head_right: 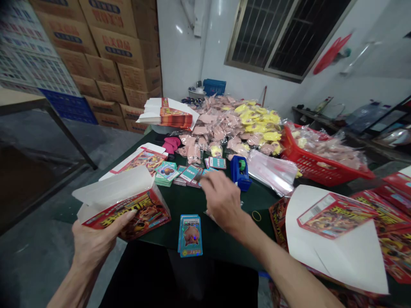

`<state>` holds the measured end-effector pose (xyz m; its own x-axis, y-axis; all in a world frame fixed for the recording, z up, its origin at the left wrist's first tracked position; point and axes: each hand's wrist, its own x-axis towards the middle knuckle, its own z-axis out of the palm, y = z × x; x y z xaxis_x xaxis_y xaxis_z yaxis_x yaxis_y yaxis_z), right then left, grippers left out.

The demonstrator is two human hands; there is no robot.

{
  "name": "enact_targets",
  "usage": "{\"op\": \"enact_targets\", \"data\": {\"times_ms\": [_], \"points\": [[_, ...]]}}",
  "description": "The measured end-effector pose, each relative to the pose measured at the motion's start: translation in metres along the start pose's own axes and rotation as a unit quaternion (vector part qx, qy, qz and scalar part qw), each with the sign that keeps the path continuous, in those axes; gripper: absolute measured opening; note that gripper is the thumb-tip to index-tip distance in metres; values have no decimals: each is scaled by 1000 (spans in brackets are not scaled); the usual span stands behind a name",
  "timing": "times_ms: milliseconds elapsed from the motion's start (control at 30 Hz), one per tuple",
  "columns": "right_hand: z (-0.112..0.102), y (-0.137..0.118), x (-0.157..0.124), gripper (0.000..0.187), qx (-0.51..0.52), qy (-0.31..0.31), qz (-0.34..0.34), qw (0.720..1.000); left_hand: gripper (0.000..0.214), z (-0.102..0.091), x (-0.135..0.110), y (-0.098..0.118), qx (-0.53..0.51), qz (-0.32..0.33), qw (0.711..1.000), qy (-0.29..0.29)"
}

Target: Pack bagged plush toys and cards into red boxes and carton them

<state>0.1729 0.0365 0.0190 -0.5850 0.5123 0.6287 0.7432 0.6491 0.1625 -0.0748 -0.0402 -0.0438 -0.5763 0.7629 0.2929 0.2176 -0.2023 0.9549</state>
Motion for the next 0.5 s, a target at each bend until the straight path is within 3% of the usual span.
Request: {"op": "enact_targets", "data": {"times_ms": [100,233,367,500], "points": [[30,14,33,22,-91,-88,22,992,28,-1,2,-2,-16,-12,1000,-1],[84,12,50,46,-47,-247,32,967,26,-2,3,-3,-24,-15,1000,2],[115,25,48,42,-8,-296,25,955,24,-3,3,-3,-38,-8,999,-1],[122,42,46,37,20,-313,0,950,26,-5,3,-6,-48,-17,999,-18]]}}
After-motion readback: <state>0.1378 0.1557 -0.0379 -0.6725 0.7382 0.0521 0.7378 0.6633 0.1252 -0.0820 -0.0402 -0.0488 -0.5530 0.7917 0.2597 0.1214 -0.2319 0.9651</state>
